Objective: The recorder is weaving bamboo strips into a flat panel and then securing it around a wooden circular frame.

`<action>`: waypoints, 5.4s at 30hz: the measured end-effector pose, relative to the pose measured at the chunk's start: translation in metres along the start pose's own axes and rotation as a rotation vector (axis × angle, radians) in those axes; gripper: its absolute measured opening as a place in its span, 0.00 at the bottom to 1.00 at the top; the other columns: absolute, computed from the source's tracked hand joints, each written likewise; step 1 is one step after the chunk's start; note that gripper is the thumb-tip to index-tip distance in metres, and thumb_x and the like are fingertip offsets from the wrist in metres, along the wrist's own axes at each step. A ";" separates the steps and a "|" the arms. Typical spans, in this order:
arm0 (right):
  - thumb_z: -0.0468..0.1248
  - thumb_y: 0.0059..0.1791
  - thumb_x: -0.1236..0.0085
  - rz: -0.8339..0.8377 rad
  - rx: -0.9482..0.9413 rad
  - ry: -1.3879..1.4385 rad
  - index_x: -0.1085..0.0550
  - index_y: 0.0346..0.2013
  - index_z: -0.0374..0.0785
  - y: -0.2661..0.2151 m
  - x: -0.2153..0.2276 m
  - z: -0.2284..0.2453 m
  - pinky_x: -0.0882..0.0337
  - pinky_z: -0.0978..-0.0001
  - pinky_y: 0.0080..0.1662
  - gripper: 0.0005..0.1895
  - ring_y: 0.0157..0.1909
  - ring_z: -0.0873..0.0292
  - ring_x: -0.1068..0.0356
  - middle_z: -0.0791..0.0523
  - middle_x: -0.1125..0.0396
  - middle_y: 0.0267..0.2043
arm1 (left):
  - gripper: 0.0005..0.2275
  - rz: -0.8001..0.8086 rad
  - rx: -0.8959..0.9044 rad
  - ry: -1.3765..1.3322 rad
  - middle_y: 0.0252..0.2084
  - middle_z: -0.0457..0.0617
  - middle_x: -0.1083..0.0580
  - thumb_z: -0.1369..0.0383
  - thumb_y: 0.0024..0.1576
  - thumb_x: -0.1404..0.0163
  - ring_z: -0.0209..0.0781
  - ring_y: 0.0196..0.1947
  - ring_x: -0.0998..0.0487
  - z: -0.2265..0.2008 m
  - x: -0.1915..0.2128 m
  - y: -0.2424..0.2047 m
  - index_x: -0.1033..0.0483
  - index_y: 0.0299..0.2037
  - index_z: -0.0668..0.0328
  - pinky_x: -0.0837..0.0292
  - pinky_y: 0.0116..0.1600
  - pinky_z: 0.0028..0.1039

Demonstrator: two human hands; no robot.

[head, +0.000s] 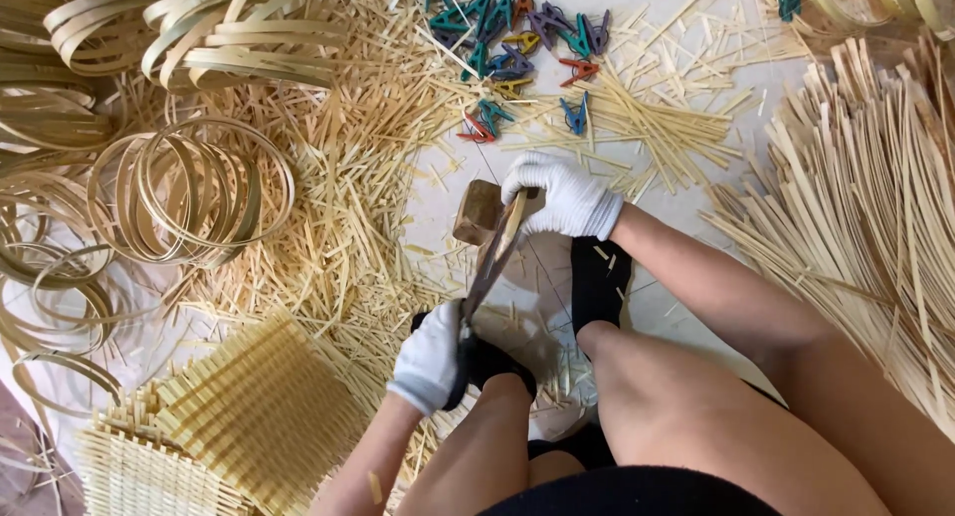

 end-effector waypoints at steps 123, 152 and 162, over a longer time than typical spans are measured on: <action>0.45 0.51 0.49 0.293 -0.312 -0.563 0.19 0.41 0.48 0.029 -0.077 -0.095 0.29 0.53 0.50 0.12 0.48 0.48 0.28 0.55 0.27 0.46 | 0.13 -0.144 0.187 -0.254 0.43 0.58 0.19 0.66 0.60 0.47 0.43 0.41 0.17 0.112 -0.024 0.123 0.19 0.51 0.62 0.24 0.47 0.30; 0.40 0.45 0.36 -0.161 -0.490 -0.213 0.26 0.51 0.35 -0.070 -0.009 -0.099 0.29 0.53 0.47 0.21 0.46 0.43 0.27 0.44 0.28 0.45 | 0.14 -0.298 0.260 -0.365 0.38 0.60 0.19 0.62 0.56 0.43 0.50 0.36 0.18 0.117 -0.074 0.078 0.21 0.44 0.67 0.24 0.45 0.35; 0.49 0.47 0.37 -0.546 -0.748 -0.960 0.22 0.46 0.44 -0.274 0.177 -0.075 0.29 0.49 0.42 0.17 0.43 0.42 0.29 0.48 0.30 0.43 | 0.17 -0.317 0.299 -0.643 0.45 0.57 0.20 0.67 0.61 0.47 0.39 0.42 0.21 0.154 -0.057 0.078 0.25 0.54 0.76 0.26 0.47 0.27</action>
Point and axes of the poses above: each hand's wrist, its own y-axis towards the middle knuckle, its own x-axis out of the back of the hand, z = x × y, the point moved 4 cm from there along y, towards the middle knuckle
